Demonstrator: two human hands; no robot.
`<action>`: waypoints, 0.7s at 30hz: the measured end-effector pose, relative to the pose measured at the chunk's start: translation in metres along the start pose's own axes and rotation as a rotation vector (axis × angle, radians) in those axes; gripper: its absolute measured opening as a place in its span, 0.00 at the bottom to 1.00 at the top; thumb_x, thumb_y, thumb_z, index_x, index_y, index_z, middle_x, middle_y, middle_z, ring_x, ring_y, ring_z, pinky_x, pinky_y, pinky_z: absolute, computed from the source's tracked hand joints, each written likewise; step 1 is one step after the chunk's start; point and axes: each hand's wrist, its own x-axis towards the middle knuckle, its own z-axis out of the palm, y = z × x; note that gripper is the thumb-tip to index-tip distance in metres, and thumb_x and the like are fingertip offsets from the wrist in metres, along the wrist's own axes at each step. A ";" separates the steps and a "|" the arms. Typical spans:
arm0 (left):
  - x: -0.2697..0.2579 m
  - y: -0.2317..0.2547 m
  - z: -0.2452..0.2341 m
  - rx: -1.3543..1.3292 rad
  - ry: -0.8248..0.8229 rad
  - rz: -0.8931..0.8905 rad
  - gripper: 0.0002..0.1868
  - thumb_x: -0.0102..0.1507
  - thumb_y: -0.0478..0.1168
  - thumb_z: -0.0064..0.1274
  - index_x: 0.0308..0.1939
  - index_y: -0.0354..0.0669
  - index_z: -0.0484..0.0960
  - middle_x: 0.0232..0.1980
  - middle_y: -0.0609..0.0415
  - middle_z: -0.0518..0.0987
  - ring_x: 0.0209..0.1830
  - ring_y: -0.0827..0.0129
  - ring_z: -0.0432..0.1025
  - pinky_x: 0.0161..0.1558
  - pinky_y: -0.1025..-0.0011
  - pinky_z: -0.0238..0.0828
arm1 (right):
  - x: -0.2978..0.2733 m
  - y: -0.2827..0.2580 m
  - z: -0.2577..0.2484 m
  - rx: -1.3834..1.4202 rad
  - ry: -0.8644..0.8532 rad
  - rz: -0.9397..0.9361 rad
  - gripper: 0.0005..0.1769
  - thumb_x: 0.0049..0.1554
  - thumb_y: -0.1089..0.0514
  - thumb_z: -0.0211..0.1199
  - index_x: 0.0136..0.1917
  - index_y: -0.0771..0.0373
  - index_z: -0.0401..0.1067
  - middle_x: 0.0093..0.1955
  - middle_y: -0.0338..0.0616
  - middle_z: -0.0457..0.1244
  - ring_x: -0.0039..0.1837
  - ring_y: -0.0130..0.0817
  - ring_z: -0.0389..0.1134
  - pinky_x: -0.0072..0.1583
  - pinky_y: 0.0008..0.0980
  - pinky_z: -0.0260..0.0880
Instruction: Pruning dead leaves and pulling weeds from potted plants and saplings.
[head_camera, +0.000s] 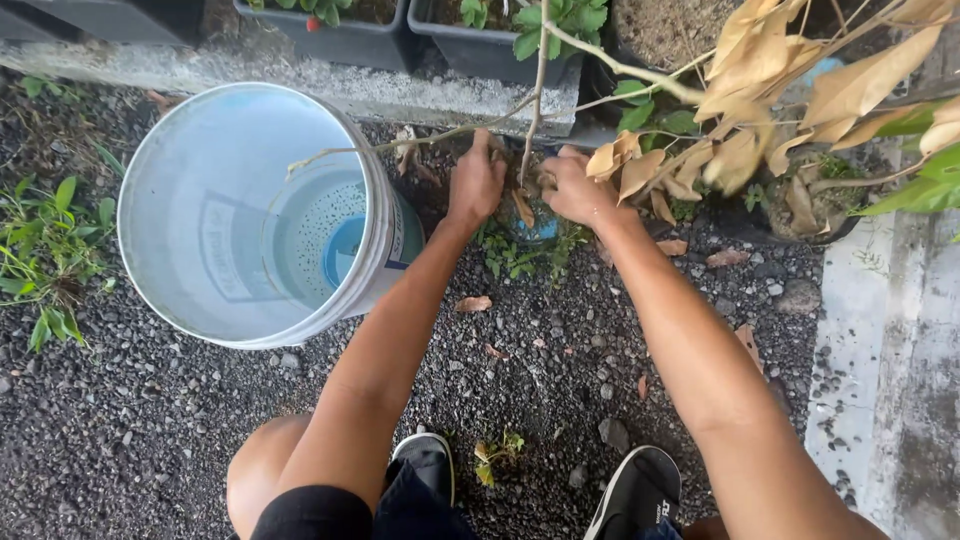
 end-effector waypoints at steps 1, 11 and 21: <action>-0.001 -0.004 0.001 -0.002 -0.003 -0.004 0.10 0.64 0.34 0.49 0.48 0.37 0.70 0.39 0.35 0.81 0.41 0.39 0.77 0.45 0.48 0.71 | 0.003 0.013 0.014 0.000 -0.005 0.002 0.20 0.50 0.60 0.71 0.57 0.62 0.76 0.55 0.56 0.65 0.59 0.55 0.67 0.61 0.48 0.66; -0.025 -0.003 -0.010 0.342 -0.233 0.243 0.22 0.57 0.45 0.60 0.53 0.44 0.80 0.51 0.37 0.79 0.44 0.36 0.76 0.47 0.47 0.72 | 0.002 0.068 0.035 -0.082 0.009 -0.014 0.15 0.53 0.61 0.66 0.55 0.66 0.75 0.55 0.58 0.67 0.59 0.56 0.68 0.61 0.49 0.67; -0.024 -0.018 0.004 0.305 -0.154 0.287 0.11 0.62 0.42 0.51 0.44 0.39 0.76 0.49 0.39 0.78 0.41 0.36 0.76 0.46 0.43 0.72 | -0.036 0.005 -0.003 -0.135 -0.076 0.011 0.19 0.53 0.57 0.72 0.55 0.68 0.76 0.54 0.59 0.68 0.56 0.54 0.71 0.59 0.49 0.71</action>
